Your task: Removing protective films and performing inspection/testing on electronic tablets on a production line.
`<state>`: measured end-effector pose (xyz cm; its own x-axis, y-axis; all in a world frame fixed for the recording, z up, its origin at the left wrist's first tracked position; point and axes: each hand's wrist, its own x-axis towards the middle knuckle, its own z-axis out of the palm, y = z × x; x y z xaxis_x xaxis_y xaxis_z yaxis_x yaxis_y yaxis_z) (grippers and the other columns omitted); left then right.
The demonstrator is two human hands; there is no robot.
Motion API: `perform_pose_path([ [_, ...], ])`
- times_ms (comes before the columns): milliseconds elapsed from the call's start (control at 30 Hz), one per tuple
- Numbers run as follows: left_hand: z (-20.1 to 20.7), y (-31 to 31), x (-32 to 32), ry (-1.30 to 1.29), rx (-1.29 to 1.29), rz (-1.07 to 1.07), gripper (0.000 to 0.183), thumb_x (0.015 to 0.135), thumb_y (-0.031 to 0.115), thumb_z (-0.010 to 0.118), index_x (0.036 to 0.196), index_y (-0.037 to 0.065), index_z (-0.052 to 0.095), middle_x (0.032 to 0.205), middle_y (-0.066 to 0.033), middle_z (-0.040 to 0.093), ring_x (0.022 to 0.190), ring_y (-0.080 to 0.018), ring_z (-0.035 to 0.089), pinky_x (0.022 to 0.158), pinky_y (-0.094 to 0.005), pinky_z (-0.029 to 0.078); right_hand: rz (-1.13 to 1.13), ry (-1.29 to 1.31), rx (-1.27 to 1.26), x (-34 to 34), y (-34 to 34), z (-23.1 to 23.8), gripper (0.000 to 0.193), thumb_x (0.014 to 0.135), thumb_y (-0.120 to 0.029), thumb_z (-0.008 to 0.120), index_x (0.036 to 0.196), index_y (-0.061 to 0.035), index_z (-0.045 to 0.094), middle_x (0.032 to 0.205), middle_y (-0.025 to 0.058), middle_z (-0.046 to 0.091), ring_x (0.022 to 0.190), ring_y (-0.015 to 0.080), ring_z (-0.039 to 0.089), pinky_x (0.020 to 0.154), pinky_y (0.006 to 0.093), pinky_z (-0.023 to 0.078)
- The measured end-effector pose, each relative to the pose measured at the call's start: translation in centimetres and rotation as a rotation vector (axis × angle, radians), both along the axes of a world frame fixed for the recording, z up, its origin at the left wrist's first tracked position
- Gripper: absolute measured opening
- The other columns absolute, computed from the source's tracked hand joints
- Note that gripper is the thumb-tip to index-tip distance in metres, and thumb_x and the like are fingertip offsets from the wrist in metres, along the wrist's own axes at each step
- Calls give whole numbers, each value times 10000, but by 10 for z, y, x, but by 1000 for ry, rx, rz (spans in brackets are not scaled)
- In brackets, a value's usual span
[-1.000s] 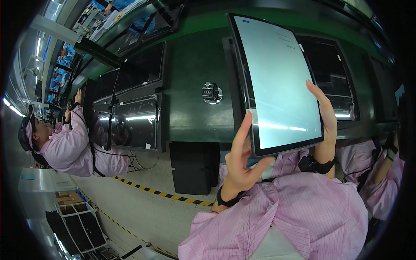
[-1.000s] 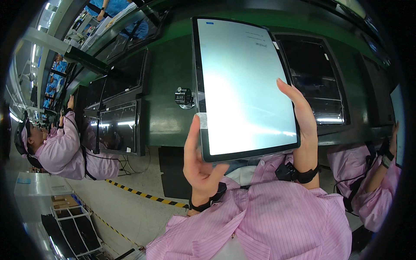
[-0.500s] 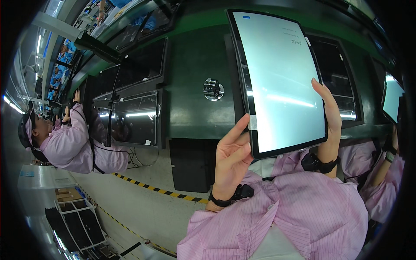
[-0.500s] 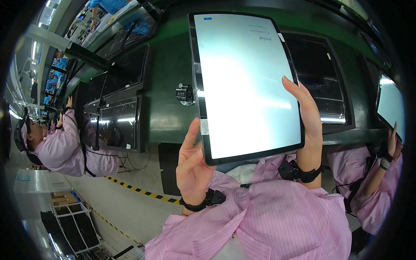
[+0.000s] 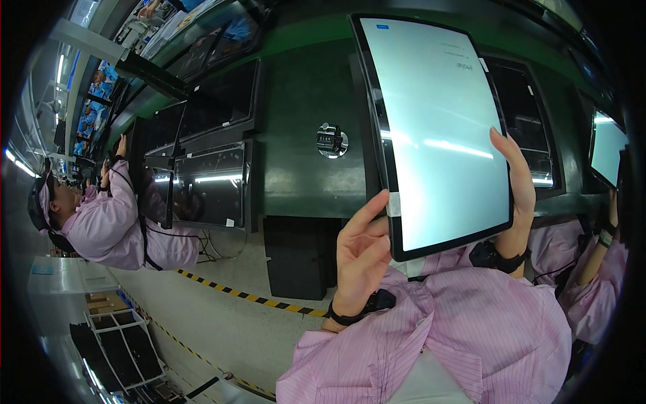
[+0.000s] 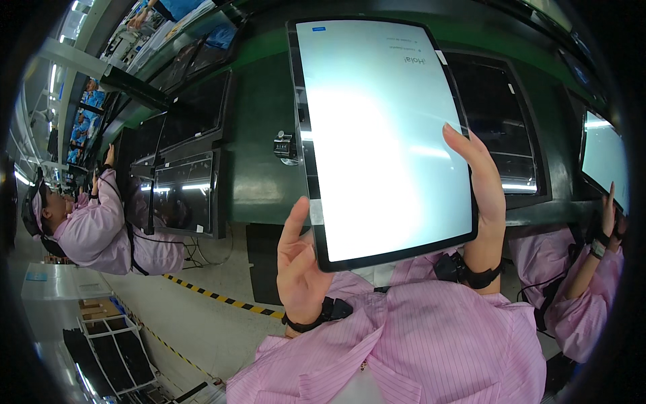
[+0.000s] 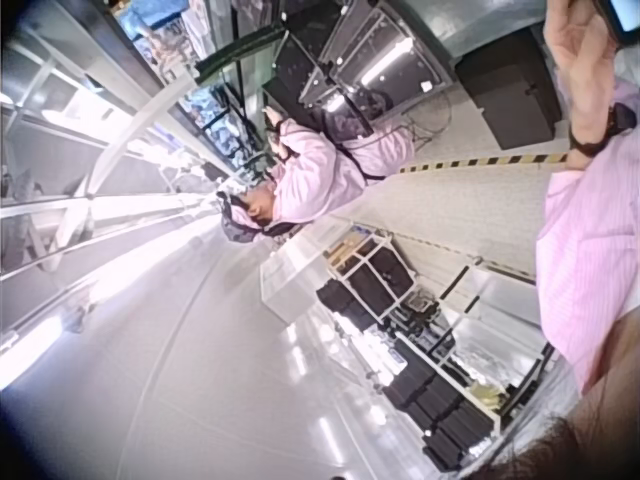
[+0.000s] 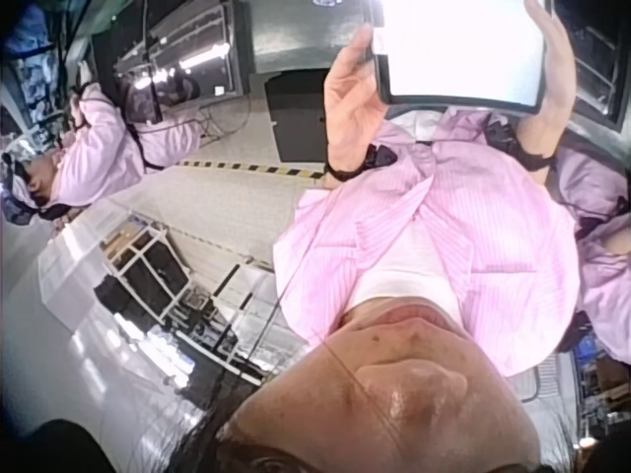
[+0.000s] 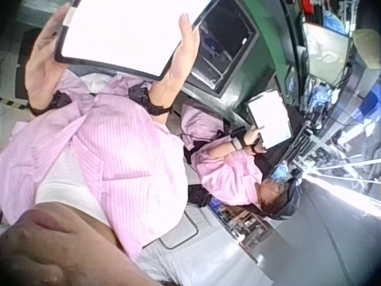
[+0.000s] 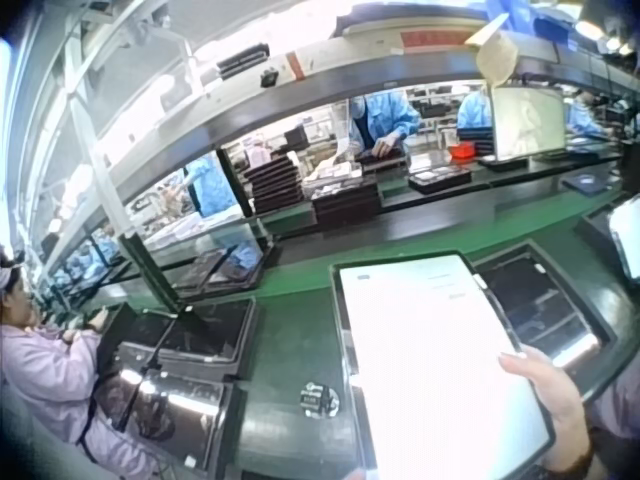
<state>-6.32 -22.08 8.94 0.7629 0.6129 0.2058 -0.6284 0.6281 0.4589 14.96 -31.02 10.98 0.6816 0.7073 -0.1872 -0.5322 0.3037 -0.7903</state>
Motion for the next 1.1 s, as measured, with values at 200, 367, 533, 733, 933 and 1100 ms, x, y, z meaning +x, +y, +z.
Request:
perform_pose_path([
  [200,-14,13,-13,-12,-65,-223,542,849,-63,513,1351,-86,312,1193,-238,544,1109,-251,554,933,-336,453,-40,-62,22,-9,-9,17,292,878,-148,571,1120,14,561,938,60,636,793,95,625,680,189,478],
  [367,-19,17,-21,14,-47,-434,474,846,-59,535,1294,-105,387,1161,-243,555,1047,-307,584,876,-483,502,-53,-138,-8,-10,-16,20,273,874,-142,575,1100,12,571,917,55,642,779,94,628,683,196,485],
  [533,-22,15,-24,57,-78,-431,436,830,-76,547,1251,-110,438,1105,-242,588,988,-325,615,880,-465,506,-66,-154,-15,-13,-14,25,249,855,-131,589,1060,12,591,923,54,645,791,112,629,710,212,488],
  [733,-21,12,-26,76,-33,-395,442,828,-55,573,1248,-108,447,1109,-236,590,988,-316,617,870,-416,513,-32,-145,-19,-13,-15,19,308,844,-173,615,1082,17,570,910,69,639,780,107,622,695,204,477],
  [933,-23,12,-28,109,-38,-363,414,840,-59,562,1237,-112,457,1120,-229,587,997,-278,616,865,-391,519,-54,-154,-63,-15,-15,20,323,849,-178,607,1092,30,560,912,79,638,767,102,621,684,201,474],
  [1100,-28,10,-31,145,35,-290,414,847,-57,556,1244,-110,450,1167,-222,566,1019,-257,606,866,-355,521,-56,-132,-47,-16,-13,19,299,858,-168,596,1085,25,568,909,74,641,764,99,623,680,199,475],
])
